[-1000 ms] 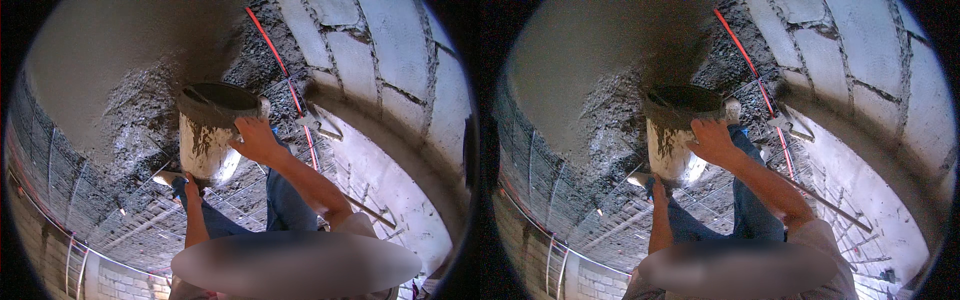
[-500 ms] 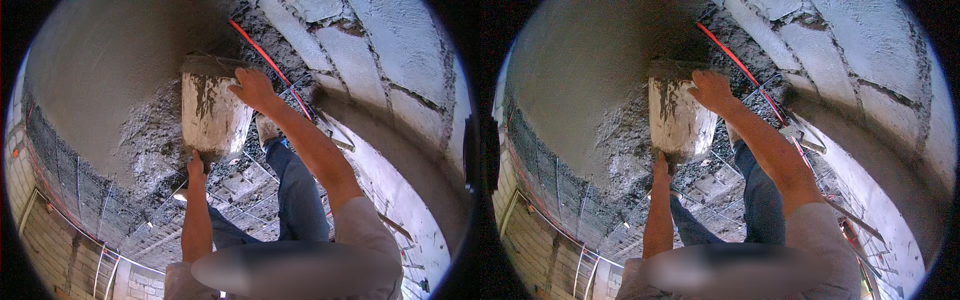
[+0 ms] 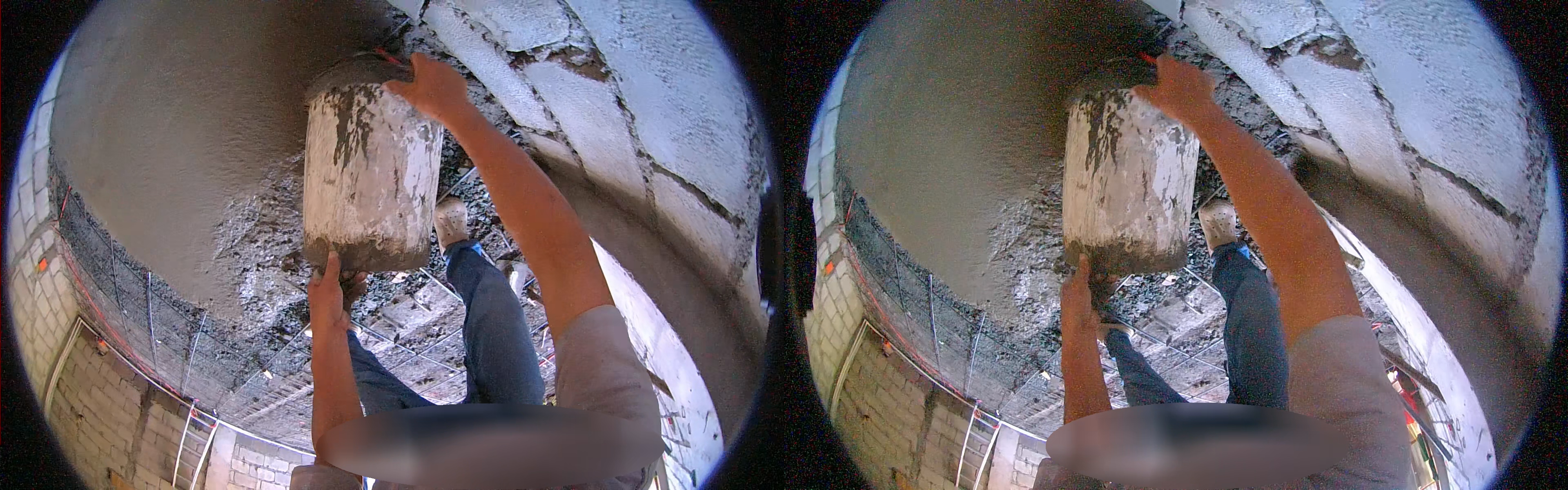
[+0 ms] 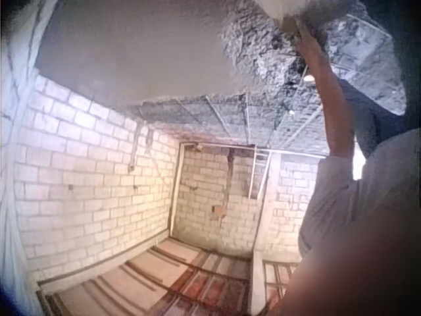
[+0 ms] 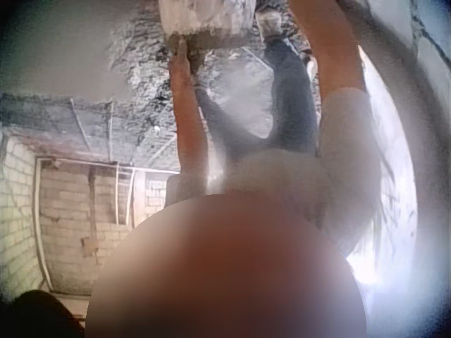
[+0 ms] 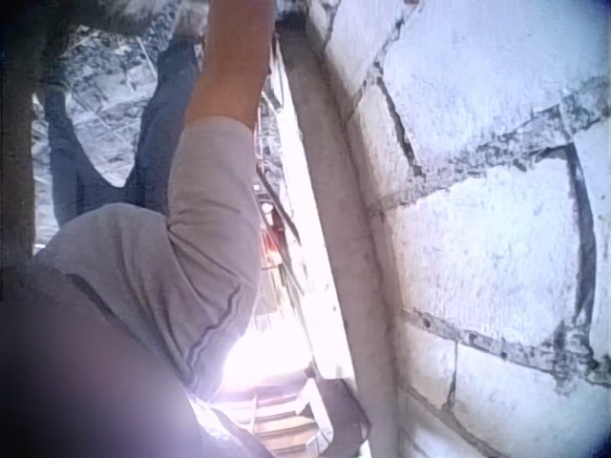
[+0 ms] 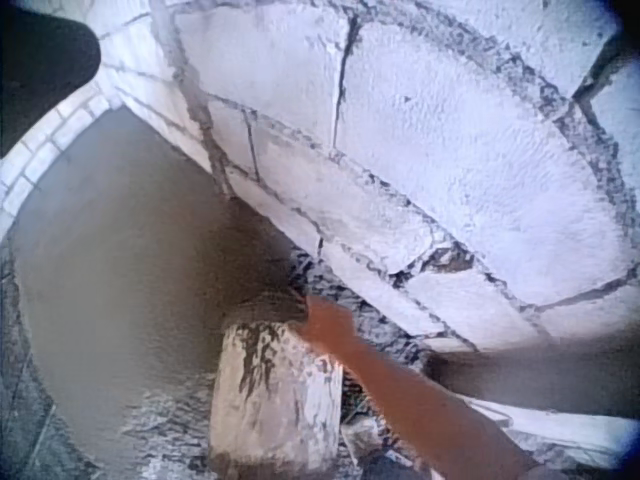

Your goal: The person spreads wet concrete using a trowel, empties more concrete from a bucket onto the ground, and smooths the concrete surface with a concrete float.

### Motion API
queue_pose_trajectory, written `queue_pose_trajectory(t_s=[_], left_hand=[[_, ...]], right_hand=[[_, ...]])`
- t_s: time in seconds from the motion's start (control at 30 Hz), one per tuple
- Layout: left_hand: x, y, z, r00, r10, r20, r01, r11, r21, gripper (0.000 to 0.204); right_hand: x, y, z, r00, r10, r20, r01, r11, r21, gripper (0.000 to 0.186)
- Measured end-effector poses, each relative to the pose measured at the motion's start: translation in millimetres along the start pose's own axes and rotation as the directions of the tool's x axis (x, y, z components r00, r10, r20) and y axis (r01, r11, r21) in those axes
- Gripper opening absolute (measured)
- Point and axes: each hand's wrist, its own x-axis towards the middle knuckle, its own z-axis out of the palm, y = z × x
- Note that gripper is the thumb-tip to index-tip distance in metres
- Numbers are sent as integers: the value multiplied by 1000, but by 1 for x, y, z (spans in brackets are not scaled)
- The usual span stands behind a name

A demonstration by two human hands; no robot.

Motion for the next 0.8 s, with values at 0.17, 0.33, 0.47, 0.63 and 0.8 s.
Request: queue_pose_trajectory(t_s=[0.17,0.33,0.47,0.63,0.8], left_hand=[[-7,15,7,998,40,38,-40,999,-4,36],[75,-67,-45,989,143,43,-134,976,-172,50],[147,-119,-37,998,65,23,-42,844,-534,68],[153,-112,0,881,450,147,-246,700,-671,80],[142,-79,-43,921,390,11,-345,829,-440,86]], right_hand=[[13,13,7,998,3,-68,-9,996,-86,77],[26,14,4,996,33,-84,-42,994,-104,73],[20,-4,18,999,1,-53,-4,998,-60,73],[42,13,9,993,-14,-117,2,994,-106,69],[22,11,14,998,62,20,-63,998,28,67]])
